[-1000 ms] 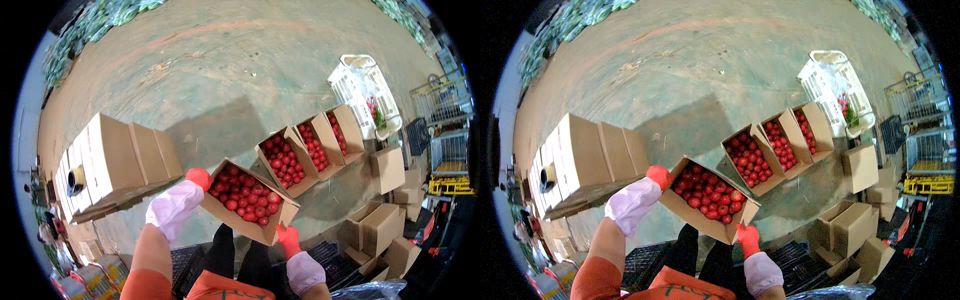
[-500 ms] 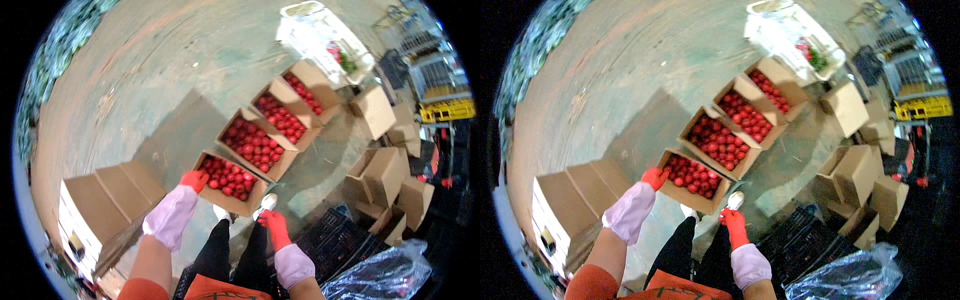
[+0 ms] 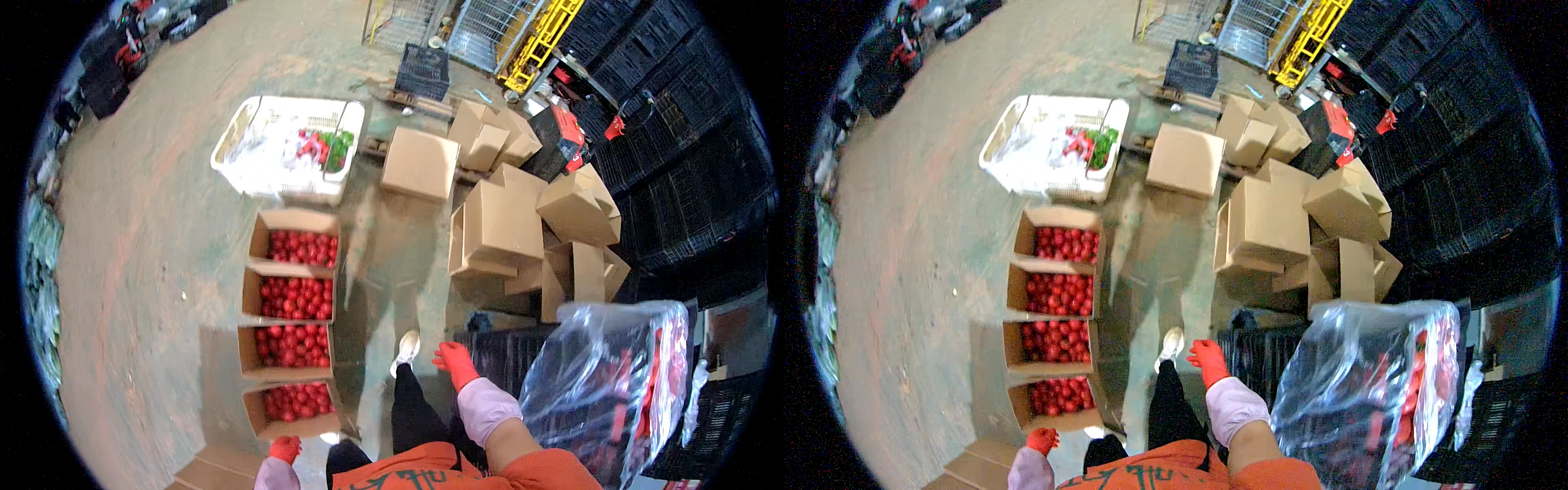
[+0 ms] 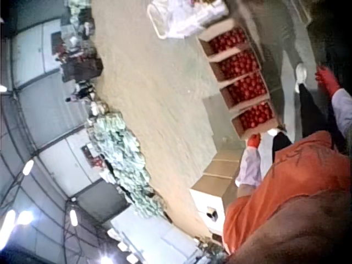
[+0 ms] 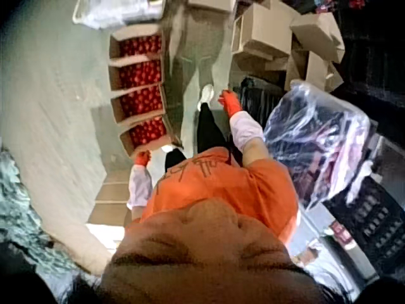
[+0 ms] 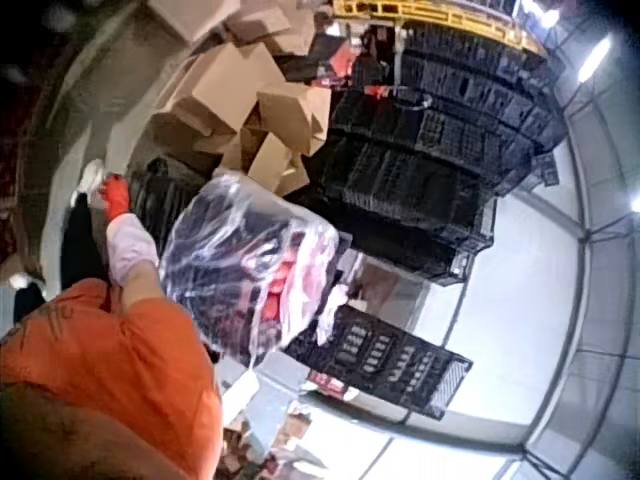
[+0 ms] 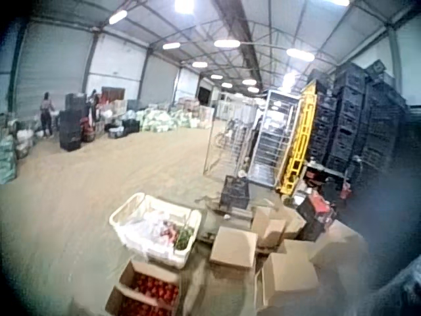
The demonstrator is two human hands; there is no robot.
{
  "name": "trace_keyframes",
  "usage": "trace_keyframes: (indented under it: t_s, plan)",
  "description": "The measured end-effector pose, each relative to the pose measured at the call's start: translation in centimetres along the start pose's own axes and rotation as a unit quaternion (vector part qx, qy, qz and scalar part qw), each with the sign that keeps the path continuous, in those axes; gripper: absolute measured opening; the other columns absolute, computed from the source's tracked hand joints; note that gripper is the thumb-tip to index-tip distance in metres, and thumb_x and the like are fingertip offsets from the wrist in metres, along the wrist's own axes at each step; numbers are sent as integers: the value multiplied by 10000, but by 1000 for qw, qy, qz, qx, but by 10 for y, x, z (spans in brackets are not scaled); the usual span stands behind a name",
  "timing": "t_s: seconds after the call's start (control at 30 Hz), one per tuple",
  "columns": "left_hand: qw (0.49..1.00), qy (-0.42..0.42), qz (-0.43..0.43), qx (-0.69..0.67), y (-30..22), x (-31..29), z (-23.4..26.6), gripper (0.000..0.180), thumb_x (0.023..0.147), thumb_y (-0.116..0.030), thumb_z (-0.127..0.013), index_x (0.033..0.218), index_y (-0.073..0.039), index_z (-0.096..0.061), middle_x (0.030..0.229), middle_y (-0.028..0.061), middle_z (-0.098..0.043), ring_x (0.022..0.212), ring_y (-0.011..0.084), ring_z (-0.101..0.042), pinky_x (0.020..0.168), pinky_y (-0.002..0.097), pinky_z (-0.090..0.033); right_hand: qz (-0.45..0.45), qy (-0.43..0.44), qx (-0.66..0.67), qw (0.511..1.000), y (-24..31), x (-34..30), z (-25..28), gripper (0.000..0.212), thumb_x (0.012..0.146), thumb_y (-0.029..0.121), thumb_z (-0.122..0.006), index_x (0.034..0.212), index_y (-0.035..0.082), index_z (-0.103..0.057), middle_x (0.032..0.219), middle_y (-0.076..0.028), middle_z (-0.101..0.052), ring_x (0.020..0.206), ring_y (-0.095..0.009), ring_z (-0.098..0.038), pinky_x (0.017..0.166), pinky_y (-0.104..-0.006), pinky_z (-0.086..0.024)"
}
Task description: The person sorts tomatoes by hand into cardboard boxes, picking them from a black plastic crate and placing them into boxes.
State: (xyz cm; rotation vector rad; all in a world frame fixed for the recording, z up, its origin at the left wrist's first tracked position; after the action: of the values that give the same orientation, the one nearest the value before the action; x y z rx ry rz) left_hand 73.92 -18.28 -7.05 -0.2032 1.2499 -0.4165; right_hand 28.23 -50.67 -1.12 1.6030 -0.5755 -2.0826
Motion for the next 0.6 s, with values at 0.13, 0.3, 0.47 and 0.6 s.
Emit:
trace_keyframes:
  t_s: [0.13, 0.3, 0.47, 0.6]
  plan:
    - [995, -7, -48, -92, -91, 20, -37, 336, 901, -333, -599, 882, -7, -680, 732, 107, -692, 617, 189, -649, 601, 341, -525, 16, 20, -124, 992, 55, 83, 55, 317, 892, 244, -606, 1053, -29, -590, 848, -148, -658, 650, -247, -660, 523, -350, -521]
    - [988, 30, -148, -33, -313, -5, -102, 338, 938, -273, -624, 1065, 40, -636, 888, 86, -677, 760, 154, -635, 657, 274, -518, 43, -4, -100, 994, 167, 127, 55, 363, 871, 273, -620, 1033, -51, -589, 813, -141, -660, 649, -225, -662, 511, -338, -513]
    - [977, 63, -199, -51, -464, -26, -109, 415, 918, -343, -608, 1107, 23, -657, 1006, 116, -710, 920, 180, -652, 833, 316, -495, 76, 51, -15, 996, 266, 144, 33, 376, 891, 280, -608, 1118, -17, -562, 945, -125, -671, 694, -214, -678, 580, -319, -530]
    - [968, -14, -172, 183, -471, 5, -76, 471, 883, -432, -569, 1088, -21, -676, 1051, 179, -693, 1017, 295, -660, 899, 383, -488, 76, 62, -17, 995, 302, 149, 22, 369, 887, 293, -617, 1103, -4, -571, 930, -117, -674, 695, -216, -672, 580, -331, -532]
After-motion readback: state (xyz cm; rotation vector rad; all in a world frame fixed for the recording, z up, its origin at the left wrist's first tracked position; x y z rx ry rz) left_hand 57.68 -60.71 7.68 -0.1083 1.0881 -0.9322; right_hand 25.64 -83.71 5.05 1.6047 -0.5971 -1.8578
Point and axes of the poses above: each hand's wrist, its own x-axis towards the middle knuckle, its own z-axis out of the back of the hand, y = z × x, the point moved 2 cm from there along x, towards the middle knuckle
